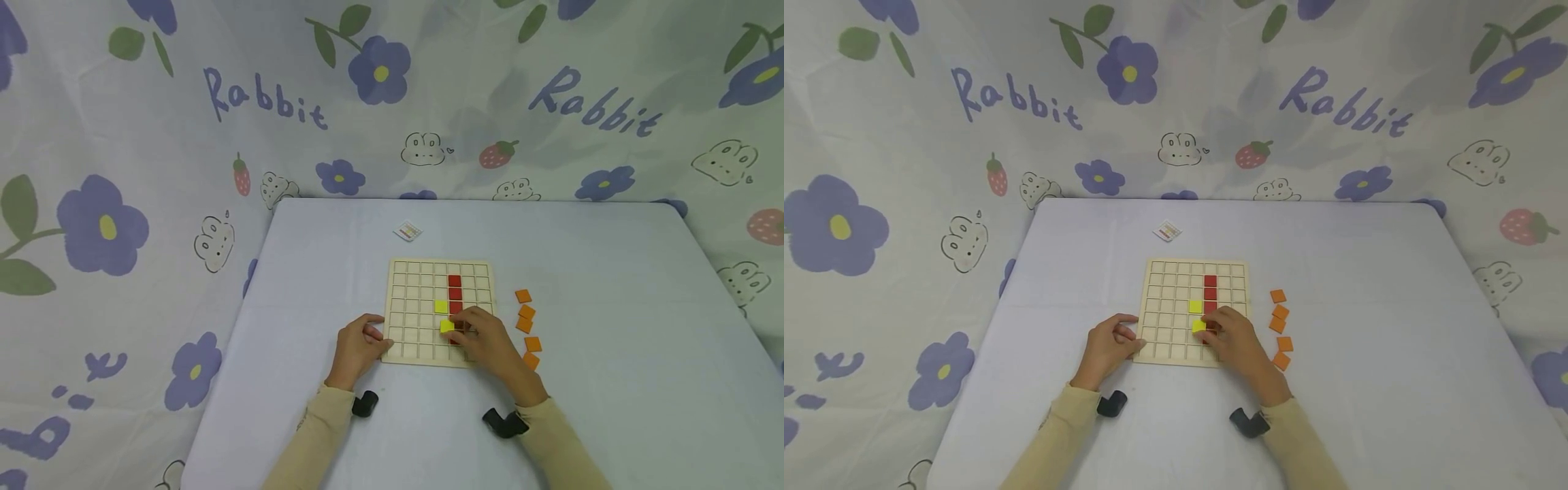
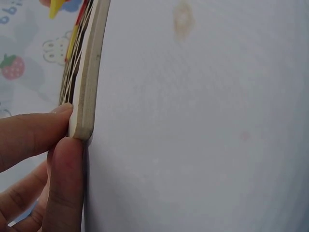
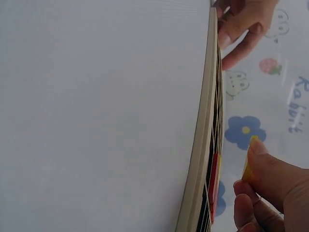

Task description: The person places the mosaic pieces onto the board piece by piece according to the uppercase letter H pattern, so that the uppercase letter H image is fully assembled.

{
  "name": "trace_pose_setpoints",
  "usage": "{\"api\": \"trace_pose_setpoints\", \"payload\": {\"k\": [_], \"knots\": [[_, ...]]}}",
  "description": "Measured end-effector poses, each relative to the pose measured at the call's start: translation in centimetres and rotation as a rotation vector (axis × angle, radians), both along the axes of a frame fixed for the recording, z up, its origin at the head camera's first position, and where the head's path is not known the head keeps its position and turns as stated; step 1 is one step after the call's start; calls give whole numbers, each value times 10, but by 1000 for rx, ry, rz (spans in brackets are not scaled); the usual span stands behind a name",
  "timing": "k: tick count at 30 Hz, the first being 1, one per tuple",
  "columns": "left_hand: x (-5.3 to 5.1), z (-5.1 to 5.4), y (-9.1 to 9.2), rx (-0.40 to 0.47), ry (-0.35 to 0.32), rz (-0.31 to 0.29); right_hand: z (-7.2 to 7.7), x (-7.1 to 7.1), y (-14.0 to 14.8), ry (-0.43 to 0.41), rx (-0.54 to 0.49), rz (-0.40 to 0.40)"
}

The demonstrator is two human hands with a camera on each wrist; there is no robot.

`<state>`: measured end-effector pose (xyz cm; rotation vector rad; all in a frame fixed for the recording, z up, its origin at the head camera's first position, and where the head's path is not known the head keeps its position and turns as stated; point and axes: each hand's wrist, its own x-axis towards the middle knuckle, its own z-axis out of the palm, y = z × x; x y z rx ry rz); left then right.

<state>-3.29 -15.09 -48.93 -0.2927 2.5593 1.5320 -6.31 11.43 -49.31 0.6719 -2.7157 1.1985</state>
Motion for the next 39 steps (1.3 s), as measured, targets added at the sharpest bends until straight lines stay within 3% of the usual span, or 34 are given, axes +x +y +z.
{"api": "trace_pose_setpoints", "payload": {"k": [6, 13, 24, 33, 39], "knots": [[0, 2, 0, -20, 2, -3, 2, -3, -13, -81, 49, -35], [0, 1, 0, -15, -4, 4, 0, -9, -27, -79, 87, -67], [-1, 2, 0, -32, -36, 13, -4, -23, -40, -45, 104, -47], [3, -2, 2, -33, -71, 19, -10, -28, -48, -114, 129, -80], [-1, -1, 1, -43, -34, 22, -7, -35, -52, -124, 130, -106]]}}
